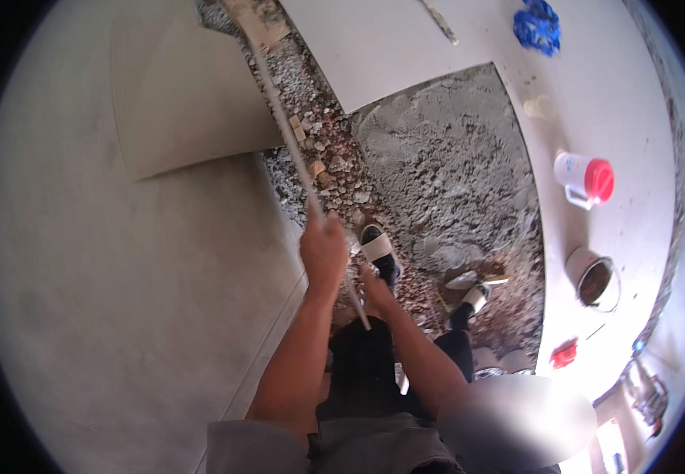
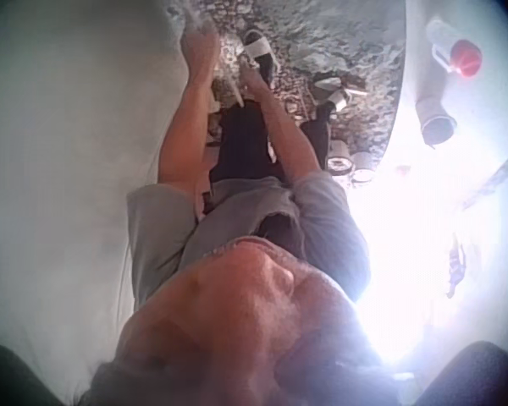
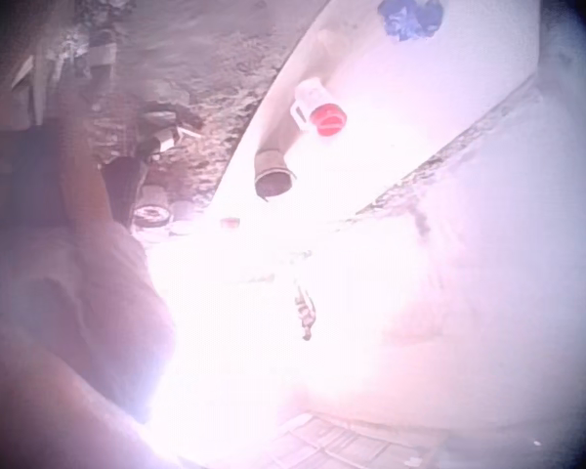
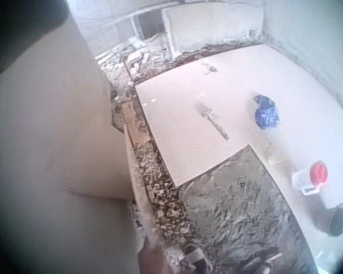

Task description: The person spreads cement on the floor using a trowel, places a large ceramic tile onto the cement, and taps it with a rubber mallet to level it. The person then removes the tile, spreads more cement, and repeats the process.

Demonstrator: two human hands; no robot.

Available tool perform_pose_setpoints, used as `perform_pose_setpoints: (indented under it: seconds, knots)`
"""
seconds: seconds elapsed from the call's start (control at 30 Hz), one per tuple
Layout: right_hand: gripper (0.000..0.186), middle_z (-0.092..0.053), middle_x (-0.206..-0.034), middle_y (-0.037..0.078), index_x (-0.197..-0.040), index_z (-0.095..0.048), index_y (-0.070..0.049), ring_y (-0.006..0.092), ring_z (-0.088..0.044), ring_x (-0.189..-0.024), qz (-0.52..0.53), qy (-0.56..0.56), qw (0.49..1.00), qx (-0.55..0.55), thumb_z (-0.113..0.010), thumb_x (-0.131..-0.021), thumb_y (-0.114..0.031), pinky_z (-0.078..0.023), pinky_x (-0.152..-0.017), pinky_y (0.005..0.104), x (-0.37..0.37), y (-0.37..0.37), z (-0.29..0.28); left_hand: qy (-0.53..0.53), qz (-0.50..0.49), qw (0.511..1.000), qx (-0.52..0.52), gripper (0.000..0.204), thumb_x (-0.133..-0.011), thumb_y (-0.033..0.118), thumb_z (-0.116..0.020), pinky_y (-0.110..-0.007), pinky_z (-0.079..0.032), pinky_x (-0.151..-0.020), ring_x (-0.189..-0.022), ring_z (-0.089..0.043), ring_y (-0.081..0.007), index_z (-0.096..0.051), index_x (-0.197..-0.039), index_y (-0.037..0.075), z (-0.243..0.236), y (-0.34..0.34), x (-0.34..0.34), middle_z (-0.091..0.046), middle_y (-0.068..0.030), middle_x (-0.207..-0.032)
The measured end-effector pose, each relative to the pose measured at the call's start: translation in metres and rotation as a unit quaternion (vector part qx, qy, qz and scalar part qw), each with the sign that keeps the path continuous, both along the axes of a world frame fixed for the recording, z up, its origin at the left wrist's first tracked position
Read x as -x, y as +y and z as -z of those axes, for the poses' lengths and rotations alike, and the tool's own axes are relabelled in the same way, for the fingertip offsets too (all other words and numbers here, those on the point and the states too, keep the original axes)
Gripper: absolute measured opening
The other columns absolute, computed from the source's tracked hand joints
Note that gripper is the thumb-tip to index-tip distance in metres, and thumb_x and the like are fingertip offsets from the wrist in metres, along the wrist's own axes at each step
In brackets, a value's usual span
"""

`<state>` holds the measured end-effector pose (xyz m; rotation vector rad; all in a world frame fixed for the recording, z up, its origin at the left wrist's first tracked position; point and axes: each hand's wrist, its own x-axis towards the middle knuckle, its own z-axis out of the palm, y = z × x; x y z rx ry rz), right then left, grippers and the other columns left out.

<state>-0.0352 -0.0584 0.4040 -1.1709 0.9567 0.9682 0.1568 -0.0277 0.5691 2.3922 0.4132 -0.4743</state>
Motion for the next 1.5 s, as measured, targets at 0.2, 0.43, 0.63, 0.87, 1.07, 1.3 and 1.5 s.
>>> perform_pose_setpoints:
  seconds: [0.2,0.43,0.63,0.87,1.07,1.3,1.5]
  knots:
    - [0.081,-0.055,-0.121,0.024,-0.130,-0.043,0.011,0.0334,-0.056,-0.109,0.213,0.102,0.960,-0.147,-0.048,-0.089,-0.058,-0.046,-0.087,0.0456,-0.013,0.095,-0.013,0.033,-0.127,0.991,-0.034,0.034,-0.091,0.019,-0.054,-0.037,-0.047,-0.078,-0.086,-0.064,-0.0305,-0.057,-0.105,-0.012,-0.014,0.054,0.002,-0.065,-0.0234,-0.095]
    - [0.085,-0.057,-0.119,0.028,-0.123,-0.048,0.017,0.0341,-0.056,-0.110,0.141,0.102,0.980,-0.097,-0.047,-0.088,-0.061,-0.043,-0.092,0.0398,-0.021,0.103,-0.036,0.016,-0.119,0.993,-0.019,0.030,-0.090,0.017,-0.055,-0.032,-0.046,-0.072,-0.077,-0.060,-0.0188,-0.058,-0.095,-0.013,-0.033,0.078,0.008,-0.064,-0.0159,-0.085]
    - [0.081,-0.058,-0.114,0.029,-0.120,-0.049,0.019,0.0313,-0.058,-0.106,0.120,0.068,0.984,-0.112,-0.045,-0.092,-0.057,-0.045,-0.089,0.0386,0.000,0.099,-0.063,0.016,-0.135,0.991,0.006,0.026,-0.089,0.015,-0.055,-0.029,-0.044,-0.067,-0.072,-0.055,-0.0138,-0.057,-0.089,-0.011,-0.062,0.088,0.036,-0.061,-0.0117,-0.080]
    - [0.074,-0.064,-0.098,0.027,-0.110,-0.056,0.016,0.0325,-0.063,-0.097,0.132,0.069,0.984,-0.096,-0.049,-0.091,-0.055,-0.048,-0.083,0.0398,0.022,0.076,-0.140,-0.002,-0.194,0.981,-0.023,0.023,-0.086,0.014,-0.058,-0.027,-0.043,-0.061,-0.071,-0.053,-0.0124,-0.058,-0.088,-0.009,-0.124,0.094,0.068,-0.060,-0.0080,-0.080]
    - [0.047,-0.066,-0.100,0.021,-0.107,-0.062,0.001,0.0343,-0.063,-0.094,-0.053,-0.029,0.997,-0.053,-0.045,-0.094,-0.041,-0.050,-0.080,0.0423,0.112,-0.025,-0.103,0.000,-0.178,0.984,0.018,0.028,-0.080,0.014,-0.066,-0.031,-0.048,-0.070,-0.077,-0.056,-0.0166,-0.056,-0.096,-0.007,-0.222,0.076,0.088,-0.059,-0.0106,-0.089]
    - [0.079,-0.057,-0.119,0.030,-0.122,-0.056,0.003,0.0434,-0.053,-0.115,0.174,0.001,0.964,0.203,-0.032,-0.091,-0.066,-0.038,-0.099,0.0470,0.152,-0.116,0.039,0.004,-0.099,0.995,-0.002,0.026,-0.081,0.013,-0.059,-0.029,-0.046,-0.071,-0.081,-0.054,-0.0153,-0.056,-0.101,-0.003,-0.322,0.054,0.090,-0.057,-0.0066,-0.088]
    - [0.078,-0.061,-0.108,0.031,-0.108,-0.065,0.003,0.0435,-0.054,-0.112,0.184,0.110,0.940,0.266,-0.033,-0.090,-0.066,-0.041,-0.094,0.0440,0.217,-0.203,-0.021,0.125,0.052,0.988,0.073,0.038,-0.080,0.022,-0.056,-0.032,-0.045,-0.079,-0.092,-0.052,-0.0172,-0.054,-0.109,-0.003,-0.300,0.042,0.087,-0.056,-0.0079,-0.093]
